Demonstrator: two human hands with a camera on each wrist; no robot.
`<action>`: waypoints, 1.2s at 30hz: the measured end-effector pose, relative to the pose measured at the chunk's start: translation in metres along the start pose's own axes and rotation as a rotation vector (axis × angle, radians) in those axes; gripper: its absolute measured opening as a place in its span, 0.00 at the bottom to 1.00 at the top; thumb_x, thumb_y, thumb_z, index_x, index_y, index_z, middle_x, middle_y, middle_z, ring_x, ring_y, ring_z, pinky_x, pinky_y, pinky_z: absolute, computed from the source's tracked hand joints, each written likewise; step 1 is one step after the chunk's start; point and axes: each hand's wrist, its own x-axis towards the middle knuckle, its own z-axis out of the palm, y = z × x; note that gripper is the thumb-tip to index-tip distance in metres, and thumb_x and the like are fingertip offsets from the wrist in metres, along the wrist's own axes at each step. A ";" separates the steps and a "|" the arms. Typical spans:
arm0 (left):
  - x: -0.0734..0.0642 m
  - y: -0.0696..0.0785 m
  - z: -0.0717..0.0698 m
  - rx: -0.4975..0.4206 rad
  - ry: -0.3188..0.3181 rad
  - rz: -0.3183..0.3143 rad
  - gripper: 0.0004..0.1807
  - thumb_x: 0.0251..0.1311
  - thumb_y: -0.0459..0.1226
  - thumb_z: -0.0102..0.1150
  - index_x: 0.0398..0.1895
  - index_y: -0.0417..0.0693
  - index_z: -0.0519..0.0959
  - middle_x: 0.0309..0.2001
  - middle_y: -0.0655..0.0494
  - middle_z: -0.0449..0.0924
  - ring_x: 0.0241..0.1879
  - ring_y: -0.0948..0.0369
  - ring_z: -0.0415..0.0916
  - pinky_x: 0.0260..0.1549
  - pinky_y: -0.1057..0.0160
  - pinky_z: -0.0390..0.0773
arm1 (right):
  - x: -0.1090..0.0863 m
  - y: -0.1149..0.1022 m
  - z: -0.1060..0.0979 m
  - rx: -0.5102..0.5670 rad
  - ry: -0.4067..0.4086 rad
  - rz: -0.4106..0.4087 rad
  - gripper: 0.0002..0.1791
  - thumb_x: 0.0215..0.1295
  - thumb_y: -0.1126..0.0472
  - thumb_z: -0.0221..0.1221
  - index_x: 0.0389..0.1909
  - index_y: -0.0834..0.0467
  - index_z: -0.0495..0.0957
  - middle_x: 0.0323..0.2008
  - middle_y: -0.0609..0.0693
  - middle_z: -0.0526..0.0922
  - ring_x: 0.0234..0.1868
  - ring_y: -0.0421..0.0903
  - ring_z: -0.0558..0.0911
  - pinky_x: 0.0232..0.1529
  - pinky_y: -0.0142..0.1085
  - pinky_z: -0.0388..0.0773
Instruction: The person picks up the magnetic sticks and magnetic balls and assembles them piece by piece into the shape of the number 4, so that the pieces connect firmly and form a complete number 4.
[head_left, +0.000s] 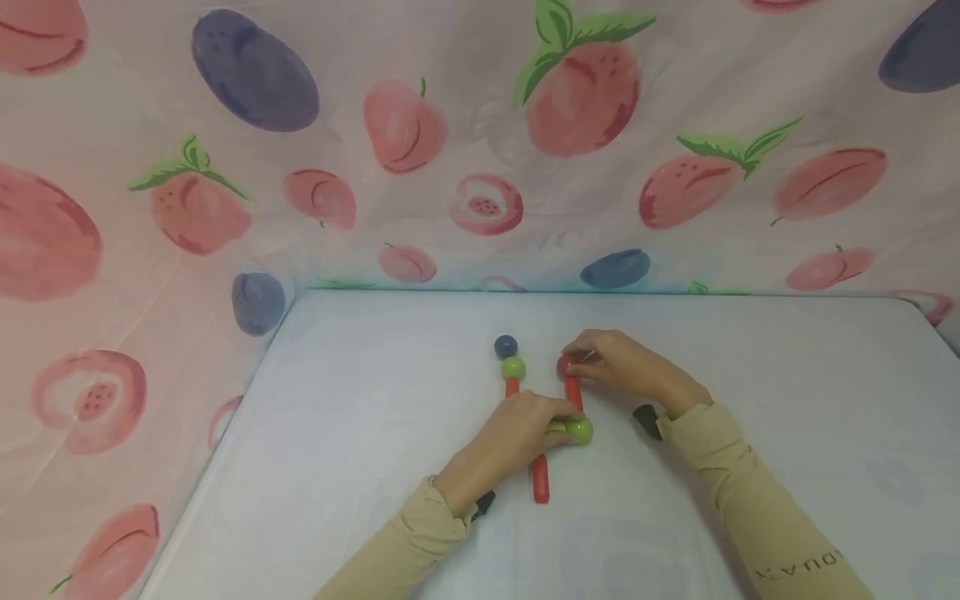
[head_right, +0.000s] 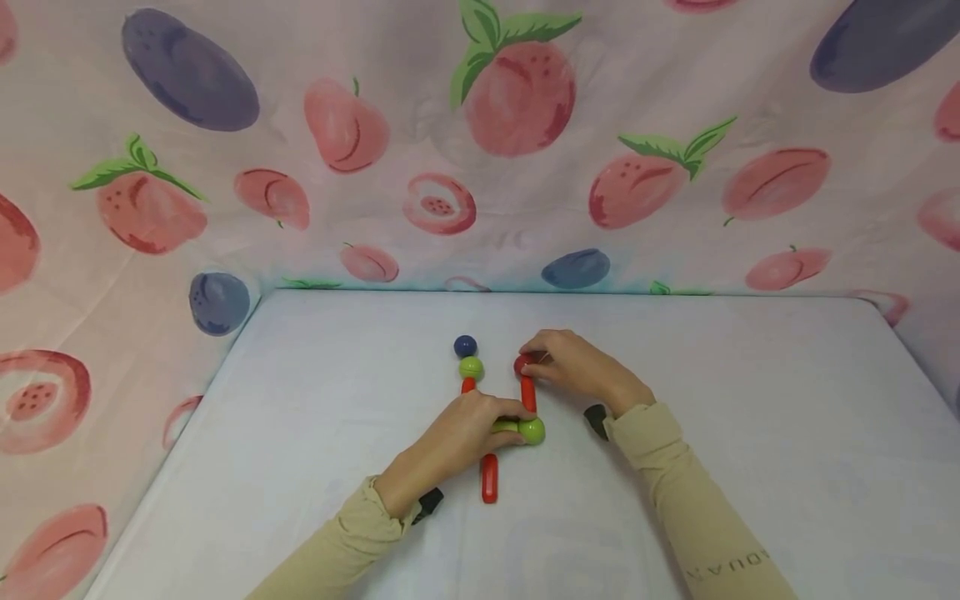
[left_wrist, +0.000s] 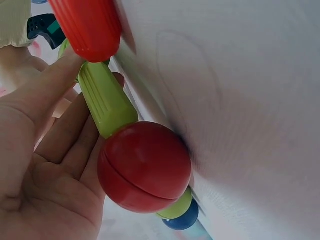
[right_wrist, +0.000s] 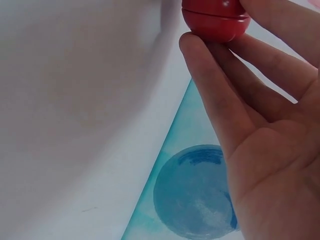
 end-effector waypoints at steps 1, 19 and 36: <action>0.000 0.000 0.000 -0.004 -0.001 0.000 0.16 0.57 0.40 0.71 0.50 0.54 0.86 0.41 0.65 0.87 0.35 0.72 0.76 0.44 0.77 0.76 | 0.000 0.001 0.001 0.001 0.002 0.002 0.19 0.65 0.60 0.65 0.54 0.64 0.81 0.49 0.55 0.85 0.55 0.54 0.81 0.58 0.51 0.77; 0.000 -0.012 -0.005 -0.052 -0.054 0.075 0.19 0.59 0.36 0.68 0.55 0.53 0.83 0.49 0.65 0.86 0.46 0.74 0.78 0.53 0.74 0.75 | -0.009 0.004 0.005 0.005 0.058 -0.018 0.18 0.64 0.63 0.65 0.54 0.65 0.79 0.48 0.54 0.83 0.51 0.53 0.83 0.56 0.49 0.79; -0.002 -0.018 -0.008 -0.195 -0.125 0.014 0.21 0.62 0.35 0.66 0.59 0.55 0.81 0.54 0.65 0.84 0.54 0.73 0.77 0.60 0.71 0.72 | -0.031 -0.006 0.009 -0.065 0.127 0.006 0.19 0.63 0.58 0.67 0.54 0.59 0.80 0.49 0.51 0.82 0.52 0.51 0.82 0.56 0.49 0.80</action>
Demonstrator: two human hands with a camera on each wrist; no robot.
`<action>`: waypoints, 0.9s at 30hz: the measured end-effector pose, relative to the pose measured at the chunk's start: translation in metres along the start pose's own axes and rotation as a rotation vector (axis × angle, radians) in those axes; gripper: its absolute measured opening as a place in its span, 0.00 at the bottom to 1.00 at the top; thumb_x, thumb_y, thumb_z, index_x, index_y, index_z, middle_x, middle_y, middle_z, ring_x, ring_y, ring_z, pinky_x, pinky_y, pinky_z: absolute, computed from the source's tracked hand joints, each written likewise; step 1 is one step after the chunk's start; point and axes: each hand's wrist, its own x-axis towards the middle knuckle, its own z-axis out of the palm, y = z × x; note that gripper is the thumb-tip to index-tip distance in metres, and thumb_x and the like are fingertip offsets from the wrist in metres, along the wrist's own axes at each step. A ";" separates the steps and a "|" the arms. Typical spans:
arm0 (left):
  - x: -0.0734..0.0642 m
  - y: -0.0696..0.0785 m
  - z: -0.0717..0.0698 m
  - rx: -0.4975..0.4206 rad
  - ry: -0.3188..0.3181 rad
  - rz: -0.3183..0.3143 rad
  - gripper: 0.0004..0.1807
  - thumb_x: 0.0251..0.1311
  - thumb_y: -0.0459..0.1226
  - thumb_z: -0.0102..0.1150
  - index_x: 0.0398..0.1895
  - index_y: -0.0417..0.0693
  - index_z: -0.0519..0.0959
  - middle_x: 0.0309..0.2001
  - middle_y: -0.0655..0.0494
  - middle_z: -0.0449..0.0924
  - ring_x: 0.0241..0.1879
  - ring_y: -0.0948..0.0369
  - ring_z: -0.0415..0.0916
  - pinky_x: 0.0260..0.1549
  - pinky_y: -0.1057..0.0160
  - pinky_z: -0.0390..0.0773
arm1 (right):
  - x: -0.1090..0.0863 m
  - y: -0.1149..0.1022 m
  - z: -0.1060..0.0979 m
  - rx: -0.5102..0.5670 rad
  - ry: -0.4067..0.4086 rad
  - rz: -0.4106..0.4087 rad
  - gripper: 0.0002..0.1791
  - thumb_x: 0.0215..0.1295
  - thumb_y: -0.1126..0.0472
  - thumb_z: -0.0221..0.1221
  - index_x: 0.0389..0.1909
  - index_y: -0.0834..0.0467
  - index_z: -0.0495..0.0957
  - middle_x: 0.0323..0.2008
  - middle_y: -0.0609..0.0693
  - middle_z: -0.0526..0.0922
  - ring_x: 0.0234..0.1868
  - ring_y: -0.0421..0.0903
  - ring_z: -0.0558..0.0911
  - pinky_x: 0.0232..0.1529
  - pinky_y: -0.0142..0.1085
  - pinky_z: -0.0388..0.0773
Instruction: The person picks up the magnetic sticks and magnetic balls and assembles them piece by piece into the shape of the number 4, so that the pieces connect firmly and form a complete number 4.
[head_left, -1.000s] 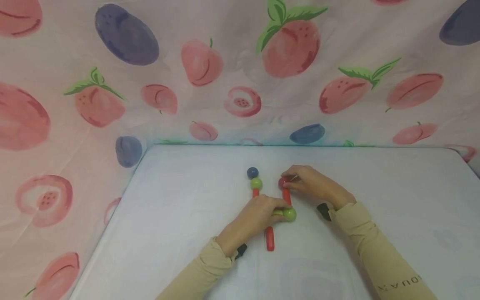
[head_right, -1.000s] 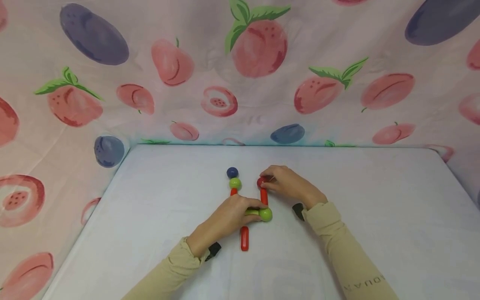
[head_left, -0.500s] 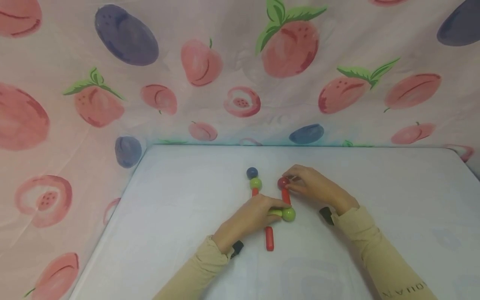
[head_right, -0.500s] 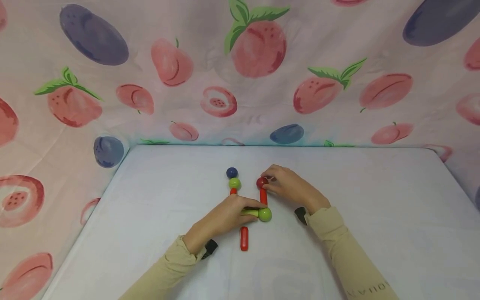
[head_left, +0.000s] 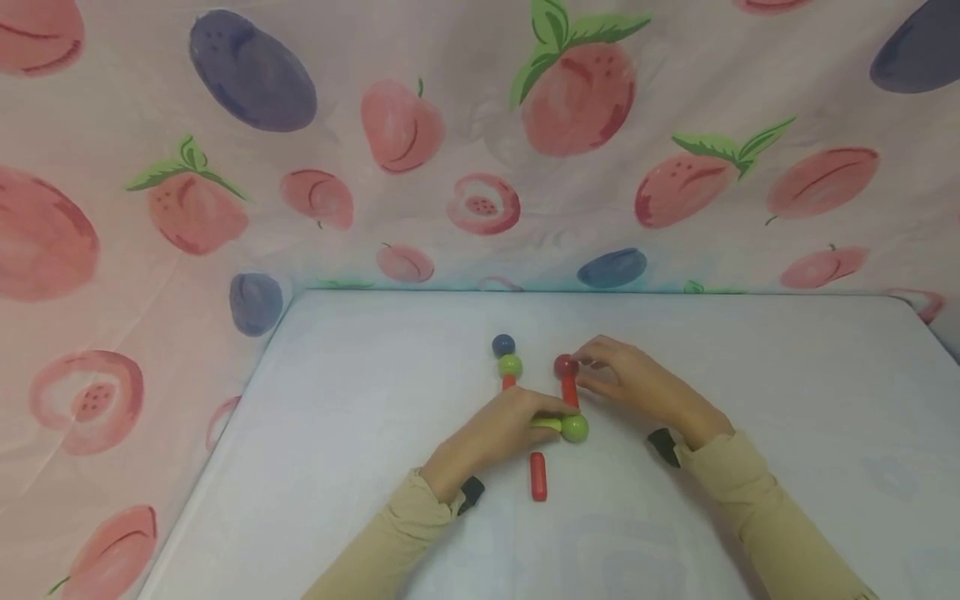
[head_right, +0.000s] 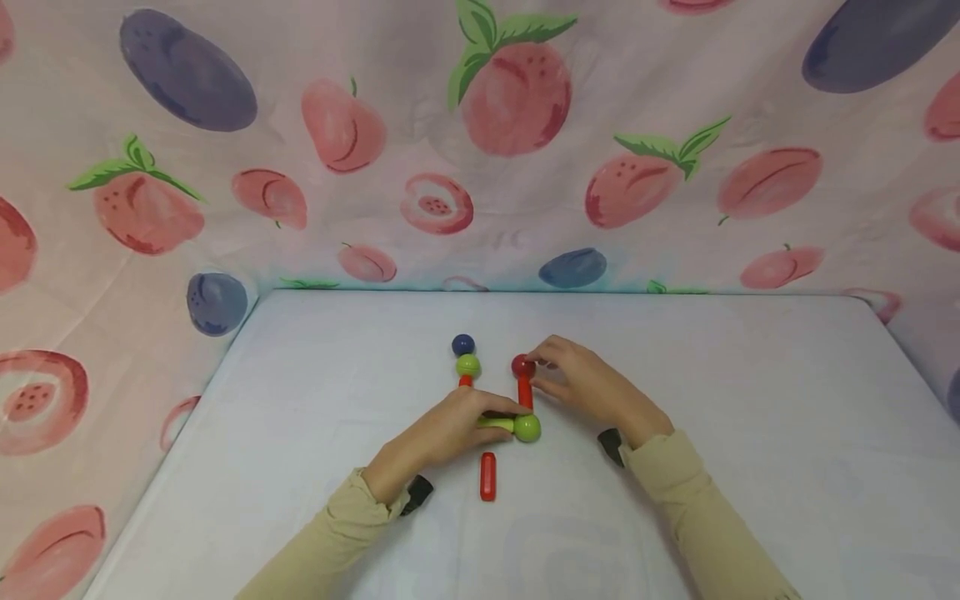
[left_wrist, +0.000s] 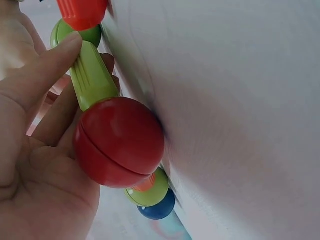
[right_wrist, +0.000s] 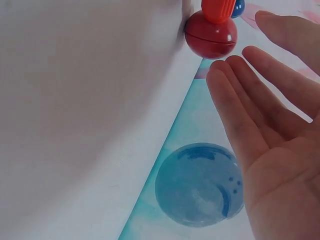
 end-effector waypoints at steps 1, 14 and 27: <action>0.000 0.000 0.000 0.001 0.000 0.000 0.21 0.62 0.35 0.66 0.60 0.55 0.81 0.54 0.65 0.84 0.54 0.73 0.78 0.60 0.71 0.72 | -0.001 -0.001 0.000 0.000 0.002 -0.003 0.19 0.63 0.58 0.67 0.54 0.59 0.80 0.49 0.51 0.82 0.52 0.51 0.82 0.56 0.49 0.80; 0.000 -0.004 -0.004 0.007 -0.077 0.021 0.23 0.66 0.34 0.61 0.64 0.55 0.78 0.58 0.64 0.81 0.57 0.73 0.76 0.60 0.72 0.72 | -0.019 -0.014 0.001 -0.056 0.030 -0.101 0.18 0.60 0.63 0.69 0.51 0.60 0.80 0.48 0.51 0.82 0.52 0.50 0.80 0.55 0.47 0.80; -0.001 -0.007 -0.004 -0.005 -0.072 0.024 0.23 0.65 0.34 0.62 0.64 0.55 0.77 0.59 0.64 0.81 0.58 0.72 0.75 0.61 0.71 0.71 | -0.035 -0.025 0.004 -0.078 0.041 -0.086 0.20 0.60 0.61 0.69 0.53 0.58 0.81 0.49 0.50 0.82 0.53 0.49 0.81 0.55 0.47 0.80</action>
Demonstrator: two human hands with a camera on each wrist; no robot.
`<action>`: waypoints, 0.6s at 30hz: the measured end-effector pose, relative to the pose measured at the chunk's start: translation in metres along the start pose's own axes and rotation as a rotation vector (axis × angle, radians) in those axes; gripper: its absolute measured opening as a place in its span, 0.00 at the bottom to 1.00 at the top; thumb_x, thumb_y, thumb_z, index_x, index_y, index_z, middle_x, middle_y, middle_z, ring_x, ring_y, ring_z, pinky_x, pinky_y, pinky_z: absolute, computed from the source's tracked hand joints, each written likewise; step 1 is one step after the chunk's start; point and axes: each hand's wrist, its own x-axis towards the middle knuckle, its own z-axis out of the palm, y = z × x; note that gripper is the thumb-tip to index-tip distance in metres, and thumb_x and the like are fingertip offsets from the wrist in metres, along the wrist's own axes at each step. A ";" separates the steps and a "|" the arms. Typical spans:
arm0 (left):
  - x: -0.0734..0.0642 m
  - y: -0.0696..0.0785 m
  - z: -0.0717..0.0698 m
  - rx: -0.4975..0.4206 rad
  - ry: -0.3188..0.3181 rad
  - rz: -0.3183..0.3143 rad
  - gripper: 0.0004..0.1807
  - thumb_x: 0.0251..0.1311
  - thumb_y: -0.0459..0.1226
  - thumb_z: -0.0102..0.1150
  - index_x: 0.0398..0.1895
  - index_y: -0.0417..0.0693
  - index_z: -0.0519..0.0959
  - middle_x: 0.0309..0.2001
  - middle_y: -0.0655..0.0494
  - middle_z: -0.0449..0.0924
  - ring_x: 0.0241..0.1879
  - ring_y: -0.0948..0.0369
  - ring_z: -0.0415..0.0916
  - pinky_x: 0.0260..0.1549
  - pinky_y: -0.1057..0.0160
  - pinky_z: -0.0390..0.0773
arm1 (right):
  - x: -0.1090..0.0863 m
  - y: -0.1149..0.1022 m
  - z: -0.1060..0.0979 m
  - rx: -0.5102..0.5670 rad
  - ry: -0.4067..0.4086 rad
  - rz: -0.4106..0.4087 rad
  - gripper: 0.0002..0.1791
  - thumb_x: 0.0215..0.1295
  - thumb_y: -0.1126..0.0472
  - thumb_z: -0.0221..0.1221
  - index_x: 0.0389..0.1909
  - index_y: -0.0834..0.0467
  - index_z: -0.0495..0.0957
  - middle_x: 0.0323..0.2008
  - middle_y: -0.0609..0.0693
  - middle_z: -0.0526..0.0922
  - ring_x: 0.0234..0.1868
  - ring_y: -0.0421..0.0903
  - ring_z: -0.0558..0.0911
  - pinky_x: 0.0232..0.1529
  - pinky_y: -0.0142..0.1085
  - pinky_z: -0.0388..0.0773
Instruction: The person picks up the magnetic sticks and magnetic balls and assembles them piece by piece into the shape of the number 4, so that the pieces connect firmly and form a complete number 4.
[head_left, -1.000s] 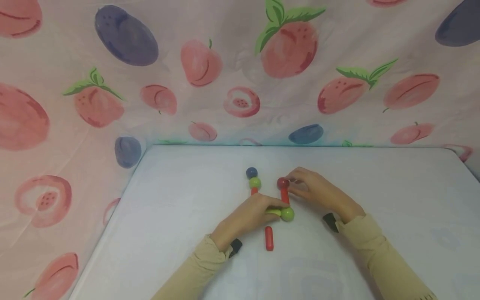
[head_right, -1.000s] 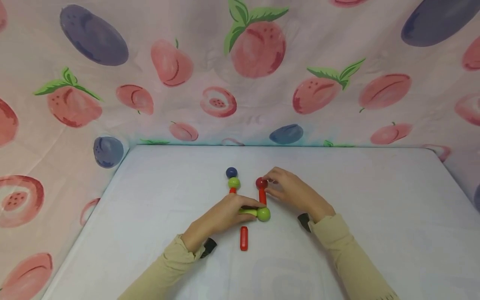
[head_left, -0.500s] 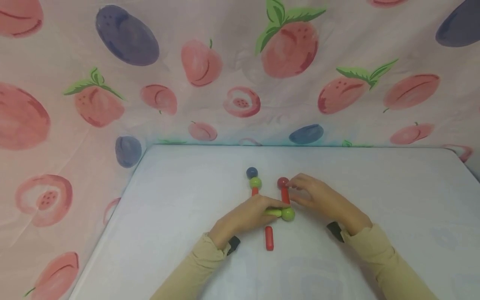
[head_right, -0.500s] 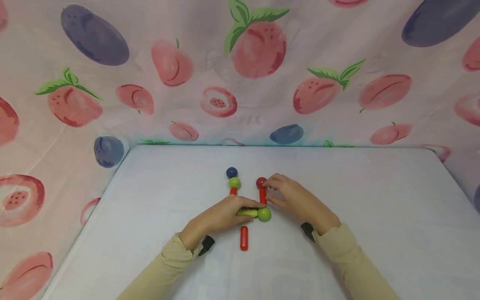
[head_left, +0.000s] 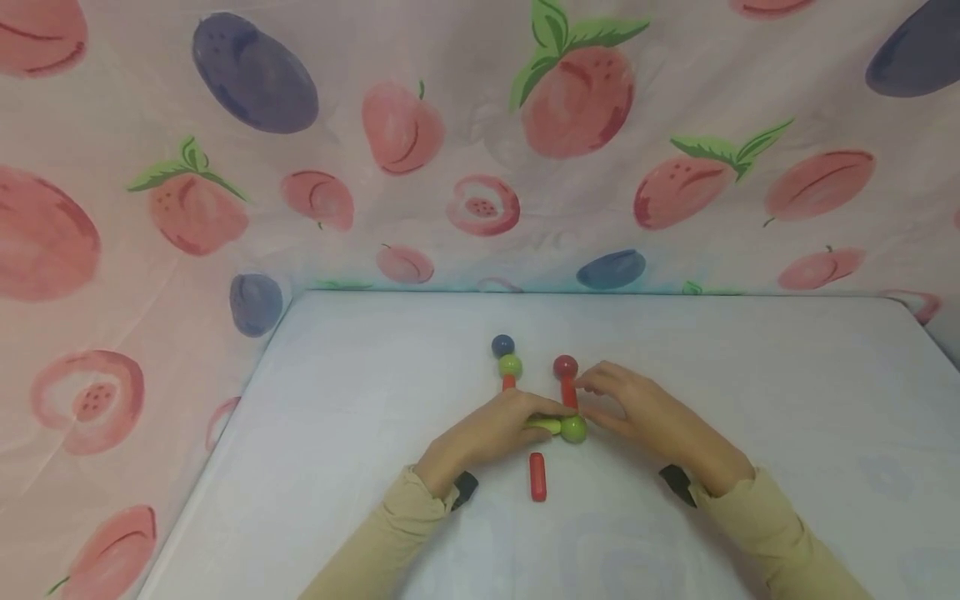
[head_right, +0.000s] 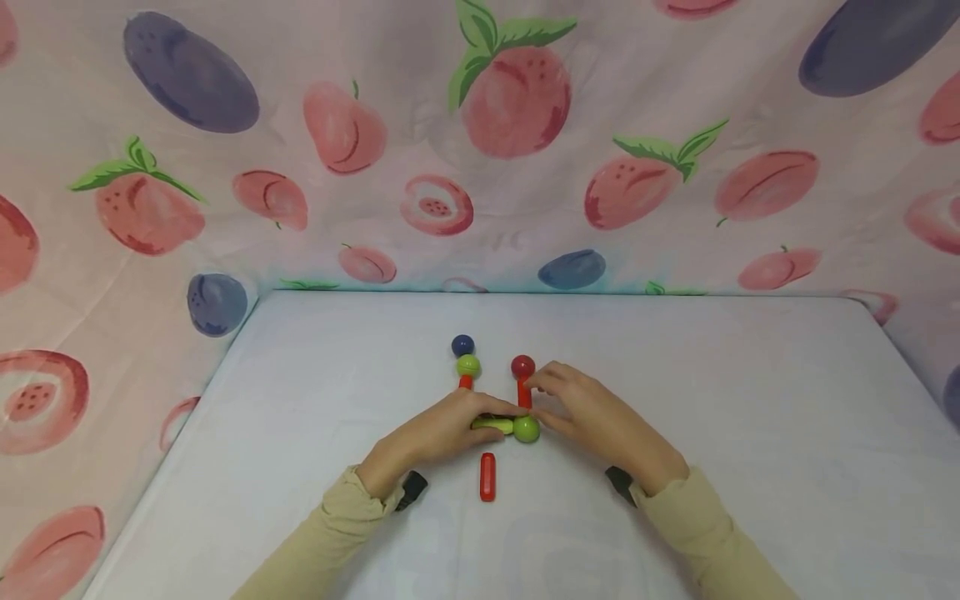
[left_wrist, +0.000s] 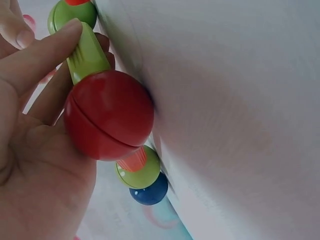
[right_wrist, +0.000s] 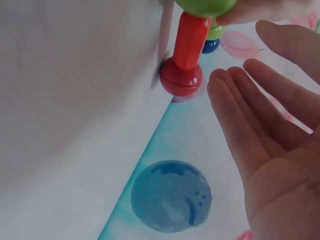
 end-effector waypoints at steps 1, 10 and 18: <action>0.000 0.000 0.000 -0.001 0.001 -0.006 0.24 0.65 0.34 0.62 0.64 0.55 0.77 0.59 0.64 0.81 0.59 0.71 0.75 0.61 0.71 0.71 | -0.001 -0.001 0.000 0.001 0.001 0.002 0.19 0.60 0.60 0.69 0.53 0.58 0.81 0.49 0.49 0.82 0.53 0.49 0.81 0.55 0.47 0.80; -0.001 -0.002 0.000 -0.005 0.024 -0.005 0.22 0.63 0.35 0.64 0.61 0.55 0.80 0.55 0.66 0.83 0.54 0.74 0.77 0.58 0.72 0.73 | -0.012 -0.009 0.003 0.014 -0.017 -0.004 0.18 0.60 0.60 0.69 0.51 0.56 0.81 0.48 0.48 0.82 0.52 0.47 0.81 0.55 0.47 0.80; -0.001 -0.002 -0.002 -0.012 0.025 -0.001 0.23 0.62 0.35 0.65 0.61 0.55 0.80 0.55 0.65 0.83 0.54 0.73 0.78 0.57 0.72 0.74 | -0.019 -0.018 0.009 0.022 -0.040 0.033 0.19 0.59 0.57 0.70 0.51 0.53 0.81 0.47 0.43 0.82 0.49 0.42 0.81 0.53 0.41 0.81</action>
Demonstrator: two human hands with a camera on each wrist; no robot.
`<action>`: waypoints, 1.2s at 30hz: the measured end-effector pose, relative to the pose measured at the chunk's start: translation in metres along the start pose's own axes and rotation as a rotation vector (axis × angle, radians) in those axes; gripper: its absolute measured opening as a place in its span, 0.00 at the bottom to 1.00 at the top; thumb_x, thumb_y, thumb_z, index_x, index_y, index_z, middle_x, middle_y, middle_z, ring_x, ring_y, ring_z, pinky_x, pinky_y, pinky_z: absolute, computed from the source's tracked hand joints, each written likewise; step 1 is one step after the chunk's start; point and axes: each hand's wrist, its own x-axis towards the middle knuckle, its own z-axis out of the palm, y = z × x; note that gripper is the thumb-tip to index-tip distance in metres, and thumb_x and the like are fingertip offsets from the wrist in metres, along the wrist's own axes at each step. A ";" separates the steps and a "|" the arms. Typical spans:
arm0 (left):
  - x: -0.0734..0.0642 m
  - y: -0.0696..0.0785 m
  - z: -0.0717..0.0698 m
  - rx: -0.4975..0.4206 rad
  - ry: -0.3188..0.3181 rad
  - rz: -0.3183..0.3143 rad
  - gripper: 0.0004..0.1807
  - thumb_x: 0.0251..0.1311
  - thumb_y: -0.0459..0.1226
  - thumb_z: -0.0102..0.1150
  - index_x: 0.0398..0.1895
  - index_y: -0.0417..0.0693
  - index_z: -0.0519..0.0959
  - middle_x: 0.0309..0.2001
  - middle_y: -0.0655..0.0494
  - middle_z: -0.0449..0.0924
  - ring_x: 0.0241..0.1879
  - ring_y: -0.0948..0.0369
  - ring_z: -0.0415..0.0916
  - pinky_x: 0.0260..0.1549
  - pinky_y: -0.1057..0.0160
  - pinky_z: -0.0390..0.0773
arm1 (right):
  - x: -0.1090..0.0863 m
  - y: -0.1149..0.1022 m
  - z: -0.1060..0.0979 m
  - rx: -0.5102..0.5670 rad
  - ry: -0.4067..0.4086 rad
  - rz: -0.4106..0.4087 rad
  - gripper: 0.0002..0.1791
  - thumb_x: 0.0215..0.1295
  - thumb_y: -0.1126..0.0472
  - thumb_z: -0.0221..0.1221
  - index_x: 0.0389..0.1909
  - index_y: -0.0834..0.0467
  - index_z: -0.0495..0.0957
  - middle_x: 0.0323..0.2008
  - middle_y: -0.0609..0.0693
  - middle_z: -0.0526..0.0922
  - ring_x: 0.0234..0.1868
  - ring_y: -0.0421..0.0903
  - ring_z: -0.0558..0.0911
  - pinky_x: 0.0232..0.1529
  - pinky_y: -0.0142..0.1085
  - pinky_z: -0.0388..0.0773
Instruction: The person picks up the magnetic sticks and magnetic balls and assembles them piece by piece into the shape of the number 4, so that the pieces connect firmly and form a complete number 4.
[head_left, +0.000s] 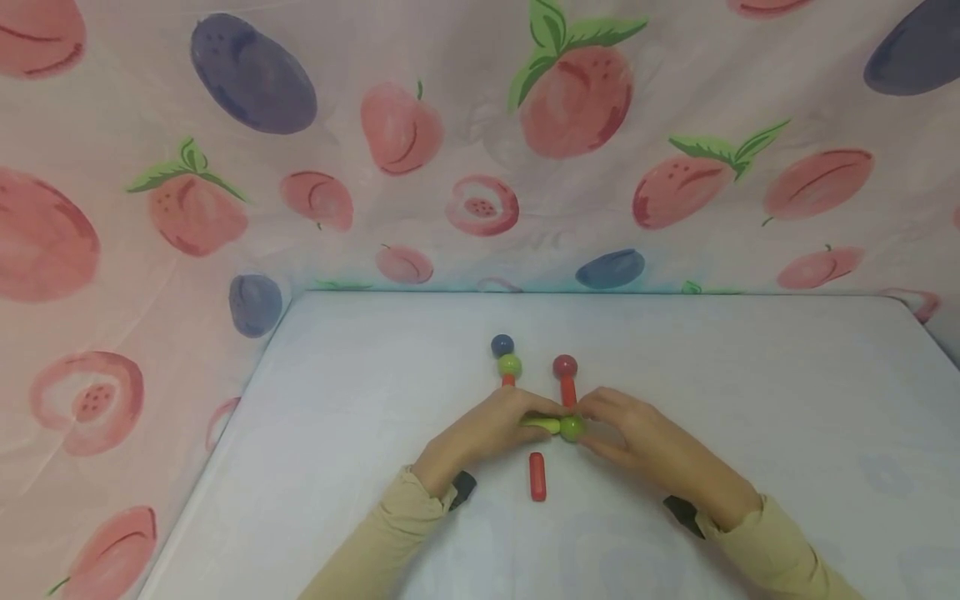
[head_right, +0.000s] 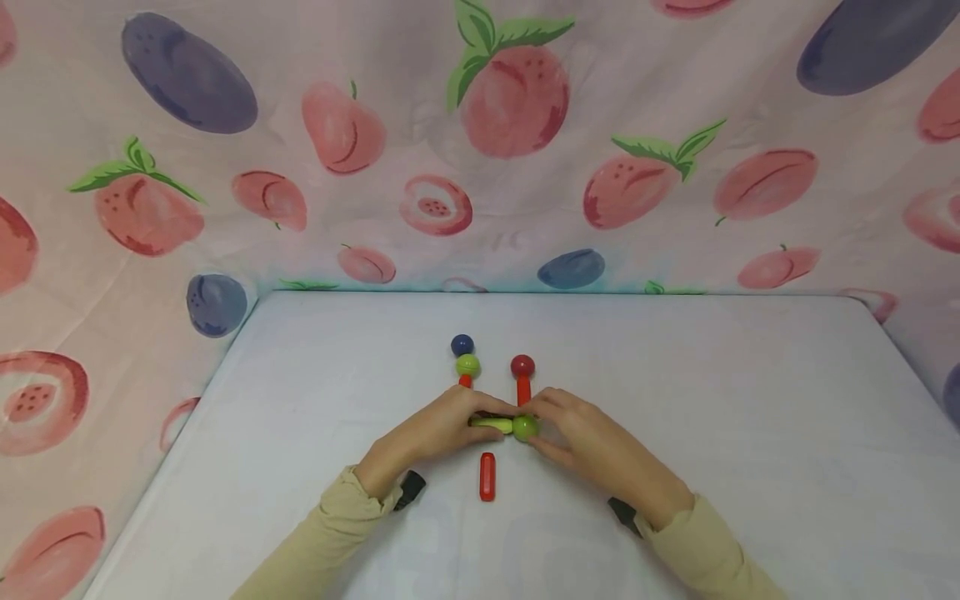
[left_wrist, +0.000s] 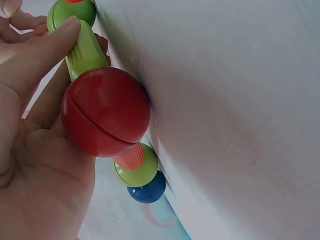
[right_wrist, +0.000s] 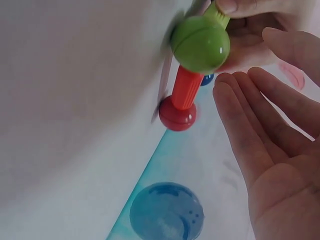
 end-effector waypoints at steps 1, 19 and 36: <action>0.000 0.000 0.000 0.003 0.000 0.002 0.23 0.62 0.35 0.65 0.61 0.55 0.80 0.55 0.65 0.83 0.54 0.73 0.78 0.57 0.72 0.74 | -0.001 -0.001 0.001 0.002 -0.003 -0.001 0.20 0.59 0.57 0.70 0.52 0.53 0.81 0.47 0.43 0.82 0.50 0.42 0.81 0.53 0.41 0.81; 0.001 0.001 0.000 -0.003 -0.011 -0.019 0.21 0.64 0.35 0.64 0.60 0.55 0.81 0.54 0.65 0.83 0.53 0.73 0.78 0.57 0.74 0.73 | -0.009 -0.017 0.011 0.028 -0.026 -0.078 0.21 0.61 0.57 0.69 0.54 0.58 0.80 0.52 0.49 0.81 0.53 0.46 0.81 0.54 0.43 0.81; 0.000 -0.001 0.000 0.002 -0.002 -0.005 0.20 0.65 0.36 0.63 0.60 0.55 0.80 0.56 0.65 0.82 0.60 0.70 0.75 0.60 0.72 0.72 | -0.006 -0.028 0.030 -0.023 -0.102 -0.076 0.31 0.57 0.52 0.71 0.59 0.61 0.77 0.58 0.52 0.78 0.59 0.49 0.79 0.57 0.45 0.78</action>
